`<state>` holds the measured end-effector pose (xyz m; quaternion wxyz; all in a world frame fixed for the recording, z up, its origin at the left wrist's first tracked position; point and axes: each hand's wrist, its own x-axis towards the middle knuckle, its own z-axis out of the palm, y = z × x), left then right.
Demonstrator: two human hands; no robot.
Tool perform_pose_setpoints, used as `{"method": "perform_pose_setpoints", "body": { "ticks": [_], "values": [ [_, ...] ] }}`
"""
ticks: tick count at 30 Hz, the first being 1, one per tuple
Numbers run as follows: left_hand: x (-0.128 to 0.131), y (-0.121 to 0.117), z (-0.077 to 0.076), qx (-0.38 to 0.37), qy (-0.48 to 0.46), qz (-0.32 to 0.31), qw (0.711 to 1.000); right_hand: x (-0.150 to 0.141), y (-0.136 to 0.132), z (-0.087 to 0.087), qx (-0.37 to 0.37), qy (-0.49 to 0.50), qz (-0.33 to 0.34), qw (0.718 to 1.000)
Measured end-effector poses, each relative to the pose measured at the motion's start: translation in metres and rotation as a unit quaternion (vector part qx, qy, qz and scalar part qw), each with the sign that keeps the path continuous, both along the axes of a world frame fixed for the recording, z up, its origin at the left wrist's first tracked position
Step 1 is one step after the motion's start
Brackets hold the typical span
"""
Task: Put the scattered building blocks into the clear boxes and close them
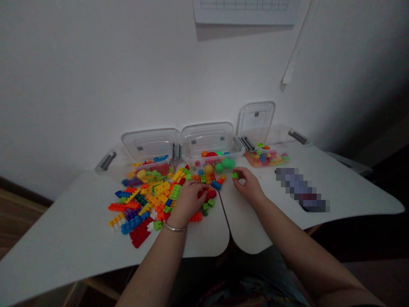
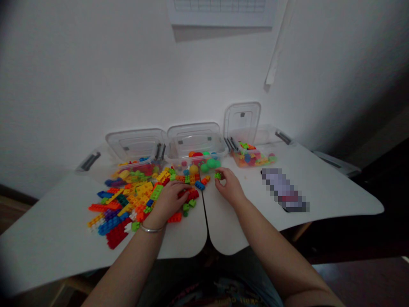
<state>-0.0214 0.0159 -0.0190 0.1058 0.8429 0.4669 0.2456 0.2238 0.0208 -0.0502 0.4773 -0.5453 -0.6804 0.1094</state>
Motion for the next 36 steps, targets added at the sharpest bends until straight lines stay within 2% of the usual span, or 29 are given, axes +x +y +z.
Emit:
{"method": "perform_pose_setpoints", "body": {
  "ticks": [4,8,11,14,20,23,26,28,30,33,36],
  "values": [
    [0.0,0.0,0.0,-0.001,0.0,0.003,1.0,0.015,0.002,0.02,0.092,0.054,-0.047,0.993],
    [0.0,0.0,-0.001,0.001,-0.001,0.004,1.0,0.045,0.009,0.054,0.172,0.016,-0.115,0.978],
    [0.001,0.0,0.0,0.0,-0.002,0.004,1.0,0.068,0.018,0.077,0.185,-0.006,-0.189,0.964],
    [0.001,0.0,0.001,-0.004,0.0,0.003,1.0,0.087,0.034,0.086,0.152,0.022,-0.222,0.963],
    [0.001,0.0,0.0,-0.003,0.001,0.011,1.0,0.107,0.059,0.074,0.081,0.002,-0.233,0.969],
    [0.001,0.0,0.001,-0.001,-0.001,0.006,1.0,0.104,0.058,0.07,0.08,-0.029,-0.264,0.961],
    [0.001,0.0,0.0,0.001,-0.001,0.002,1.0,0.087,0.046,0.068,0.108,-0.072,-0.271,0.954],
    [0.0,0.0,-0.001,0.003,0.0,0.002,1.0,0.068,0.034,0.064,0.134,-0.086,-0.237,0.958],
    [0.0,0.001,-0.003,0.004,0.0,0.002,1.0,0.046,0.022,0.056,0.136,-0.086,-0.163,0.973],
    [0.001,0.001,-0.004,0.005,-0.002,0.0,1.0,0.014,0.009,0.039,0.083,-0.112,-0.031,0.99],
    [0.001,0.0,-0.002,0.005,-0.005,0.002,1.0,-0.01,0.004,0.021,0.035,-0.168,0.03,0.985]
  ]
}}
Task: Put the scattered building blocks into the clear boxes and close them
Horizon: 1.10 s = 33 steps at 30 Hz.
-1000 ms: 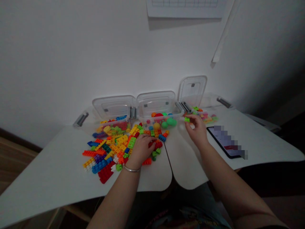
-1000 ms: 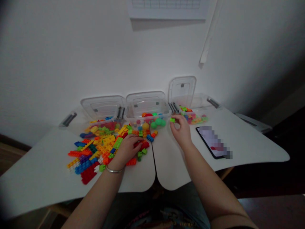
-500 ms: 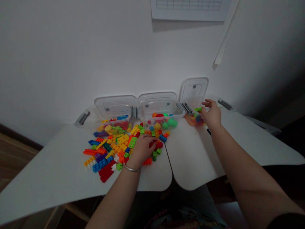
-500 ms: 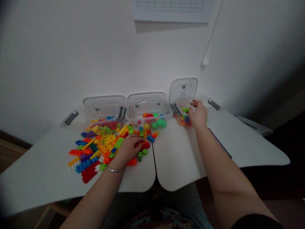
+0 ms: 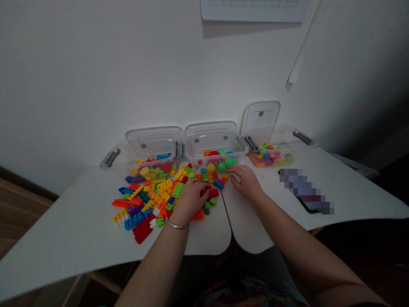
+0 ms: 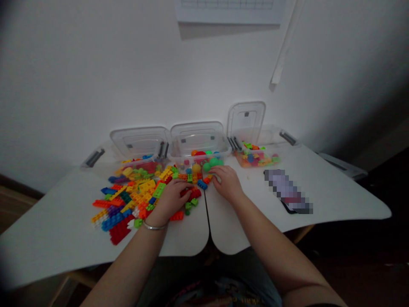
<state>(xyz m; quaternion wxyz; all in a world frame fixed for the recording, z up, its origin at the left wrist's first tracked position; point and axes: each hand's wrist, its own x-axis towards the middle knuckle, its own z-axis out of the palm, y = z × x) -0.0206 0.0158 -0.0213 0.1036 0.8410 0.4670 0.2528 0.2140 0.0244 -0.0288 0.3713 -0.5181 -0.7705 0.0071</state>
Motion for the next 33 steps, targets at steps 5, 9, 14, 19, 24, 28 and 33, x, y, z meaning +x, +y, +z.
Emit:
{"method": "perform_pose_setpoints", "body": {
  "ticks": [5,9,14,19,24,28,33],
  "values": [
    [0.0,-0.001,0.002,-0.001,0.004,0.0,1.0,-0.012,-0.001,-0.018,-0.049,-0.08,0.023,0.995],
    [0.0,-0.001,0.003,-0.005,0.005,0.0,1.0,-0.008,0.001,-0.023,-0.069,-0.062,0.009,0.996],
    [0.0,0.0,0.003,-0.008,0.008,0.001,1.0,-0.006,0.002,-0.025,-0.077,-0.052,-0.005,0.996],
    [0.0,-0.001,0.002,-0.007,0.003,0.001,1.0,-0.001,0.0,-0.027,-0.087,-0.033,-0.02,0.995],
    [0.0,0.0,0.003,-0.009,0.001,0.002,1.0,0.01,0.002,-0.031,-0.106,-0.025,-0.062,0.992],
    [0.0,0.001,0.001,-0.006,0.004,0.002,1.0,0.017,0.001,-0.031,-0.105,-0.036,-0.07,0.991],
    [0.0,0.0,0.002,-0.007,0.007,0.002,1.0,0.02,-0.001,-0.029,-0.113,-0.04,-0.074,0.99]
  ]
}}
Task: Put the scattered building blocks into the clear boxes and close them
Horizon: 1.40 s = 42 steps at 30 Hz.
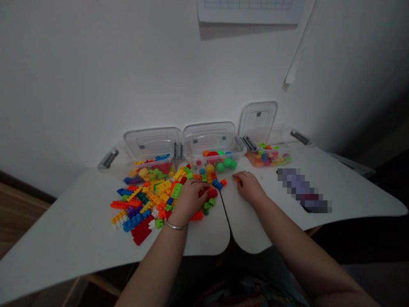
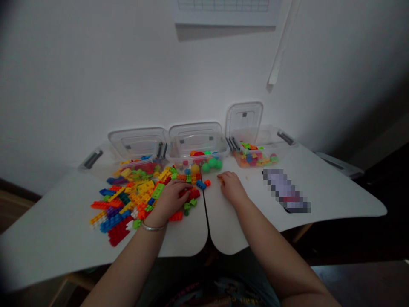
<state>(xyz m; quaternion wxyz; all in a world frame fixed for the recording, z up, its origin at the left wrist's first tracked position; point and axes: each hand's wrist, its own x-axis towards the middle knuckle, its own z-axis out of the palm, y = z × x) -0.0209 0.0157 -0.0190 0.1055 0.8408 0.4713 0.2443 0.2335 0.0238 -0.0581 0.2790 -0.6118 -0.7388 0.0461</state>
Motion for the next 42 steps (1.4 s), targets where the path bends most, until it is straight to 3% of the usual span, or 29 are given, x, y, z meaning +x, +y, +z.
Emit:
{"method": "perform_pose_setpoints", "body": {
  "ticks": [9,13,18,23,30,33,36,42],
  "values": [
    [-0.001,0.0,-0.002,0.002,-0.013,-0.003,1.0,-0.009,-0.001,0.002,-0.002,0.068,0.049,0.996],
    [-0.001,0.001,-0.004,0.006,-0.013,-0.002,1.0,-0.011,-0.002,0.007,0.053,0.109,0.067,0.99],
    [-0.001,0.002,-0.005,0.005,-0.005,-0.005,1.0,0.004,-0.001,0.029,0.196,0.19,-0.009,0.962],
    [-0.001,0.001,-0.003,-0.001,-0.003,-0.001,1.0,0.044,0.017,0.059,0.259,0.28,-0.091,0.92],
    [0.0,0.002,-0.002,-0.001,-0.006,-0.004,1.0,0.089,0.053,0.102,0.242,0.229,-0.202,0.921],
    [0.0,0.002,-0.003,0.003,-0.009,-0.002,1.0,0.094,0.062,0.103,0.188,0.212,-0.243,0.928],
    [0.0,0.002,-0.004,0.005,-0.01,-0.003,1.0,0.096,0.067,0.097,0.153,0.174,-0.241,0.942],
    [0.0,0.001,-0.003,0.001,-0.006,-0.002,1.0,0.092,0.063,0.092,0.187,0.06,-0.176,0.965]
  ]
}}
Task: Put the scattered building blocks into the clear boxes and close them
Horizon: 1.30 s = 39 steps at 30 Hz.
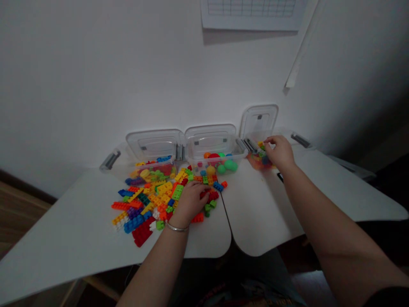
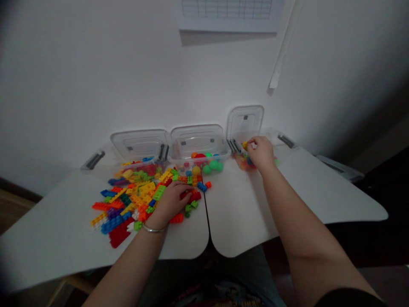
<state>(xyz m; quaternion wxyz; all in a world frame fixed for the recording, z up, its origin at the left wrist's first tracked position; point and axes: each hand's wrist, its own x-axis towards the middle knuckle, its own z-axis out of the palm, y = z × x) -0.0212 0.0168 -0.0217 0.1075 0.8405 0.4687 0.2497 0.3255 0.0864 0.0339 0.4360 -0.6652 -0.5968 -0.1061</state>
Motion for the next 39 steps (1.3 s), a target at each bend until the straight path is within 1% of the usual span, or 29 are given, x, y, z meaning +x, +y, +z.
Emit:
{"method": "perform_pose_setpoints", "body": {
  "ticks": [2,4,6,7,9,11,14,16,18,20,25,28,32,35,39],
  "values": [
    [0.0,-0.001,0.001,-0.002,0.002,0.001,1.0,-0.009,-0.009,0.002,0.031,-0.016,0.013,0.999],
    [0.001,-0.001,0.002,-0.003,0.002,0.001,1.0,-0.024,-0.023,0.002,0.062,-0.023,0.041,0.997],
    [0.001,-0.002,0.003,-0.006,0.001,0.0,1.0,-0.043,-0.039,-0.001,0.071,-0.024,0.095,0.993],
    [0.001,-0.002,0.004,-0.007,0.001,-0.001,1.0,-0.053,-0.047,-0.005,0.063,-0.02,0.131,0.989],
    [0.0,-0.003,0.003,-0.006,0.0,-0.001,1.0,-0.074,-0.061,-0.018,0.025,-0.008,0.203,0.979],
    [0.0,-0.003,0.003,-0.001,-0.002,-0.001,1.0,-0.094,-0.071,-0.036,-0.034,-0.007,0.258,0.966],
    [0.0,-0.003,0.001,0.006,-0.005,-0.001,1.0,-0.115,-0.077,-0.062,-0.11,-0.034,0.298,0.948],
    [0.0,-0.002,0.0,0.008,-0.004,0.001,1.0,-0.123,-0.076,-0.074,-0.136,-0.062,0.314,0.937],
    [0.0,-0.002,0.0,0.007,-0.002,0.003,1.0,-0.126,-0.075,-0.081,-0.152,-0.083,0.322,0.931],
    [0.0,-0.002,0.001,0.005,0.0,0.002,1.0,-0.126,-0.074,-0.085,-0.158,-0.088,0.32,0.93],
    [0.0,-0.002,0.001,0.003,-0.001,0.003,1.0,-0.124,-0.074,-0.087,-0.152,-0.084,0.292,0.94],
    [0.001,-0.001,0.0,0.004,-0.002,0.002,1.0,-0.122,-0.075,-0.088,-0.158,-0.083,0.268,0.947],
    [0.0,-0.001,0.0,0.004,-0.004,0.002,1.0,-0.118,-0.075,-0.09,-0.166,-0.07,0.253,0.951],
    [0.0,-0.001,0.001,0.006,-0.006,0.002,1.0,-0.114,-0.075,-0.091,-0.168,-0.046,0.247,0.953],
    [0.0,-0.001,0.001,0.005,-0.009,0.001,1.0,-0.11,-0.074,-0.091,-0.164,0.034,0.259,0.951]
  ]
}}
